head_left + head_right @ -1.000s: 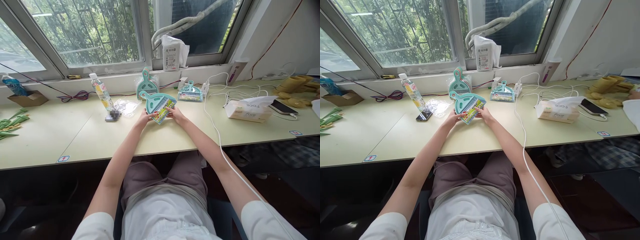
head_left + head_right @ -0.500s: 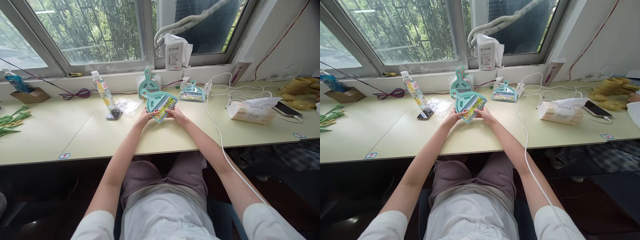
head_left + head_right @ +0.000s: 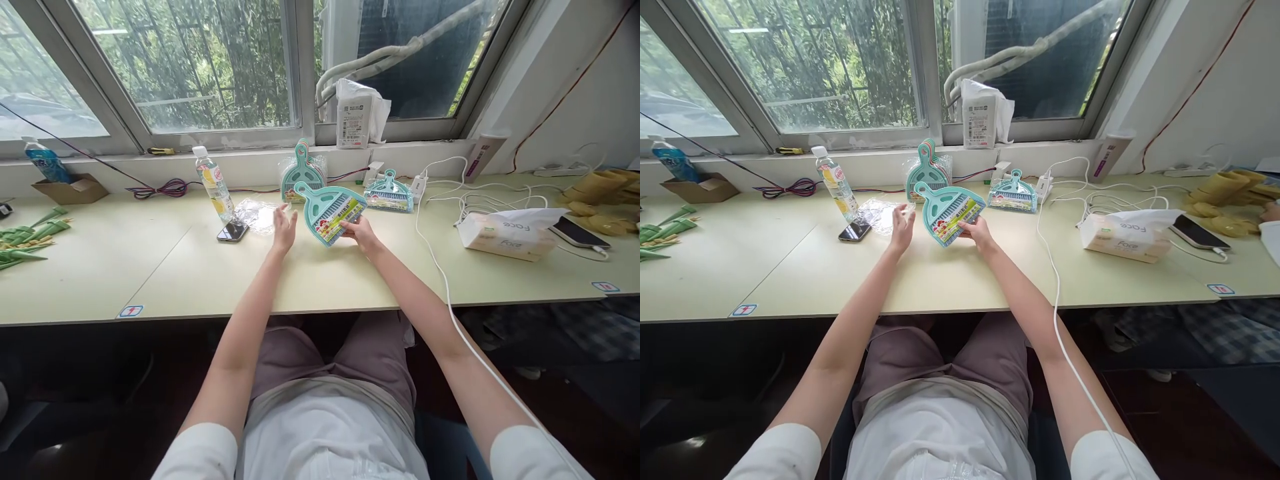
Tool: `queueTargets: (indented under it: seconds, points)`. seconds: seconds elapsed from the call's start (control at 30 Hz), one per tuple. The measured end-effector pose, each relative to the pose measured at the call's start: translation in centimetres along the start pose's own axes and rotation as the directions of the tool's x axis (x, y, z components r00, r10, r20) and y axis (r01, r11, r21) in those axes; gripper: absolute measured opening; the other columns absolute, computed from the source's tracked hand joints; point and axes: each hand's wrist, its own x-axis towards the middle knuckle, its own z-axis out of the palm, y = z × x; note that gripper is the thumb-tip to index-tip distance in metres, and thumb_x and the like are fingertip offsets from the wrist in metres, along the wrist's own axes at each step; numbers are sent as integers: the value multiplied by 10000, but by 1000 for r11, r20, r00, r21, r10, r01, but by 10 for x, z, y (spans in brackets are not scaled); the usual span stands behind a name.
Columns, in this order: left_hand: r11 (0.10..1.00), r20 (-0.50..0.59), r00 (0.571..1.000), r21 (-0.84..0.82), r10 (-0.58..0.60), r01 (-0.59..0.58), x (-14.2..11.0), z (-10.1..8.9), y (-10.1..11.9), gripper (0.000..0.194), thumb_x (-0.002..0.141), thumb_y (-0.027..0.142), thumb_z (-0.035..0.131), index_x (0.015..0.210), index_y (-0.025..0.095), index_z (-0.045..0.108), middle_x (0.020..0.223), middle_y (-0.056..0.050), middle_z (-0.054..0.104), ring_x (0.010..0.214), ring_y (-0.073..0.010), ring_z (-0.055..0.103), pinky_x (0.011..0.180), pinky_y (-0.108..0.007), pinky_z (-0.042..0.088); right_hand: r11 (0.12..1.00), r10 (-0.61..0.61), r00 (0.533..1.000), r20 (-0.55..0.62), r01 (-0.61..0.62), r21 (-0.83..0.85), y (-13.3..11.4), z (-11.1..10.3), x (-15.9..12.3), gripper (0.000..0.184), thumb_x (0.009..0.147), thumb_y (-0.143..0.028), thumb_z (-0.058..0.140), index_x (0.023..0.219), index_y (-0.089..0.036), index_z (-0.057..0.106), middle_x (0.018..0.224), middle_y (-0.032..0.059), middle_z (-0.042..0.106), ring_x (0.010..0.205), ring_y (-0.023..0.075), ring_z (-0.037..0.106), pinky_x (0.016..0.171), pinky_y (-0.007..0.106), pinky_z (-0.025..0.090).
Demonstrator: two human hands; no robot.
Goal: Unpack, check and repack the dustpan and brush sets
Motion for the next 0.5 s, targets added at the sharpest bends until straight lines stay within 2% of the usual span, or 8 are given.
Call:
queueTargets:
  seconds: [0.07, 0.13, 0.17, 0.23, 0.27, 0.33, 0.4, 0.5]
  points:
    - [978, -38, 991, 170, 125, -117, 5, -14, -10, 390, 732, 140, 671, 1092, 225, 548, 1413, -133, 425, 1451, -280, 227, 1190, -445, 158, 1000, 2, 1000, -11, -2, 1, 2, -1, 1, 280, 742, -192, 721, 976, -196, 566, 978, 47, 714, 829, 206, 708, 870, 473, 605]
    - [945, -19, 996, 318, 91, -81, 7, -27, -19, 421, 712, 95, 620, 1116, 205, 574, 1416, -152, 441, 1474, -305, 166, 1194, -524, 37, 1000, 6, 1000, -26, -6, 4, 3, -2, 2, 270, 745, -169, 712, 973, -190, 569, 977, 45, 712, 809, 196, 706, 851, 458, 614]
    - [902, 16, 999, 430, 37, -40, 8, -32, -23, 411, 744, 101, 571, 1144, 195, 580, 1388, -160, 479, 1459, -313, 212, 1184, -557, 6, 1000, 9, 999, -31, -9, 4, 3, -2, 2, 267, 746, -159, 709, 973, -187, 570, 978, 45, 711, 804, 193, 705, 841, 448, 619]
    - [726, 94, 993, 687, -66, -17, 9, -37, -27, 433, 821, 99, 445, 1226, 185, 572, 1318, -161, 555, 1386, -306, 358, 1178, -576, 12, 1000, 19, 999, -38, -19, -3, 3, -1, 2, 259, 752, -140, 702, 973, -179, 573, 974, 48, 712, 803, 187, 706, 824, 424, 625]
    - [605, 131, 987, 794, -92, -49, 9, -37, -27, 469, 846, 82, 382, 1266, 185, 563, 1287, -155, 584, 1333, -292, 428, 1183, -558, 46, 1000, 26, 999, -38, -27, -9, 3, -1, 2, 257, 756, -133, 698, 977, -177, 575, 971, 49, 713, 802, 185, 707, 817, 413, 626]
    - [398, 198, 976, 905, -90, -147, 10, -36, -24, 518, 862, 43, 312, 1276, 187, 587, 1223, -143, 627, 1233, -265, 523, 1187, -497, 134, 999, 46, 998, -40, -47, -23, 2, 0, 1, 254, 765, -122, 691, 986, -175, 578, 966, 51, 717, 793, 182, 710, 808, 401, 627]
    - [305, 237, 970, 929, -59, -209, 11, -35, -19, 485, 859, 29, 324, 1156, 177, 677, 1131, -139, 666, 1138, -259, 585, 1178, -457, 189, 997, 69, 996, -51, -70, -36, 2, 0, 2, 256, 769, -114, 689, 992, -175, 580, 961, 52, 721, 776, 181, 713, 802, 399, 626]
    - [271, 241, 970, 935, -21, -227, 12, -35, -13, 360, 824, 30, 418, 876, 165, 748, 997, -133, 700, 1022, -267, 628, 1190, -468, 159, 995, 92, 994, -64, -95, -40, 4, 0, 3, 265, 769, -103, 685, 1002, -176, 581, 950, 51, 726, 758, 182, 715, 796, 399, 625]
